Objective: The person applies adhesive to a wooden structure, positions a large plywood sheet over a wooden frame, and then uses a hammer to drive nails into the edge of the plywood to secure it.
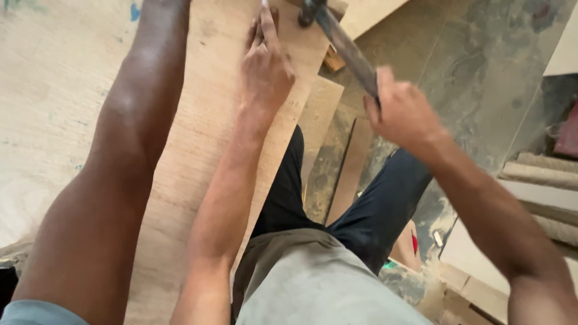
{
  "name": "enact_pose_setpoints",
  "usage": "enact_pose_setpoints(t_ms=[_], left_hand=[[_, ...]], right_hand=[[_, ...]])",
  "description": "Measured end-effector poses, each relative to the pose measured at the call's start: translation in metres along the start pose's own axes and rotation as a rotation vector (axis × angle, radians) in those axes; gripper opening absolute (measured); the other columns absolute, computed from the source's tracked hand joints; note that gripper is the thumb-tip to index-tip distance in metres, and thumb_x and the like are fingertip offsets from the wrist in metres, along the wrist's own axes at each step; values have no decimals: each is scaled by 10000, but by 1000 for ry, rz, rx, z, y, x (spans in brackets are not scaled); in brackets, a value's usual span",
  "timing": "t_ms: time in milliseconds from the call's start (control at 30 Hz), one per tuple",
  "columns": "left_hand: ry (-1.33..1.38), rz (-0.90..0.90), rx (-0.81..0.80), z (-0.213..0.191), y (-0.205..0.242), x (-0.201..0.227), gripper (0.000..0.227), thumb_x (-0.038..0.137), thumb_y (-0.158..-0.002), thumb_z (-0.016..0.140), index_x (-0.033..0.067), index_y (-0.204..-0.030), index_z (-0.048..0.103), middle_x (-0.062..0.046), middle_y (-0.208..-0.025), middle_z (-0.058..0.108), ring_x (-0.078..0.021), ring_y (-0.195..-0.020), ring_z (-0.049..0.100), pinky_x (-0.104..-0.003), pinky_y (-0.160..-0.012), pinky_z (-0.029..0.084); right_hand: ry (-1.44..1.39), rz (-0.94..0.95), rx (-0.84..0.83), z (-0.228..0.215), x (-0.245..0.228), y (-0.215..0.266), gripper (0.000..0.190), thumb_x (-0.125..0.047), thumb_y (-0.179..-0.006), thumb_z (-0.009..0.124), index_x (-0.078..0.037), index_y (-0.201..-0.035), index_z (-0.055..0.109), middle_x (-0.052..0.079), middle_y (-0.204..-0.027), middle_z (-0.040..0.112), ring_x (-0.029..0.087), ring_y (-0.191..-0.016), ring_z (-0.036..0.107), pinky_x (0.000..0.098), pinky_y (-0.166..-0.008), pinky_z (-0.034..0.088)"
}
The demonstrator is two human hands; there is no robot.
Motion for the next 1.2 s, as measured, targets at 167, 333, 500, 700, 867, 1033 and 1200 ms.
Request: enact_pose_setpoints(t_ms=[167,333,500,700,867,1033,1200], left_hand=[[6,3,20,7,-1,-5,830,-26,-939,548,-109,-1597,48,-231,-1578,506,-352,-1502,455,-384,-1331,250],[-2,-8,36,12,3,-9,835,-45,-920,538,-103,-1595,50,-229,-1574,509,-375,-1498,440,-383,-1323,255],[6,-8,8,10,8,-8,851,-32,-916,550,-119,-1589,36,-260,-1560,497,-385,-1477,457,-384,-1307,261],[17,-2,23,0,-1,-3,854,-42,-915,536,-108,-1599,29,-242,-1570,507,-379,-1475,476,-376,-1315,268],[13,-8,14,4,5,-5,864,-46,-912,535,-114,-1593,8,-236,-1566,513,-392,-1471,466,-386,-1313,263],[13,-7,4,5,1,-7,874,-49,-910,535,-119,-1587,-13,-230,-1562,520,-405,-1468,456,-396,-1311,259],[18,2,16,5,0,-5,874,-54,-914,537,-120,-1582,-24,-231,-1567,518,-409,-1470,453,-401,-1311,255]], right_hand=[[-268,125,192,-29,28,21,129,-80,-1107,543,29,-1045,512,215,-751,547,349,-610,541,465,-528,392],[-205,63,52,-4,3,-9,111,-128,-1108,552,-31,-1096,501,162,-772,591,290,-623,589,389,-585,493],[-41,-45,169,-49,-6,19,278,-145,-1073,590,65,-1219,483,161,-762,579,303,-589,616,381,-569,468],[-57,51,-66,23,0,-4,277,-140,-1032,651,14,-1196,490,172,-754,577,384,-638,638,445,-616,489],[-207,62,43,2,3,17,276,-146,-1081,621,33,-1250,494,176,-727,570,330,-640,615,439,-575,481],[-32,-77,149,6,-4,3,101,-105,-1112,584,-14,-1116,538,205,-754,576,380,-663,594,473,-596,450],[-181,153,257,-54,6,25,153,-166,-1137,571,-15,-1158,582,151,-705,602,259,-606,625,423,-572,474]])
Point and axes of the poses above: each hand's wrist, its own y-axis away from the middle knuckle, its own z-axis out of the palm, x = y × z, the point moved 8 cm from there along -y, towards the middle knuckle
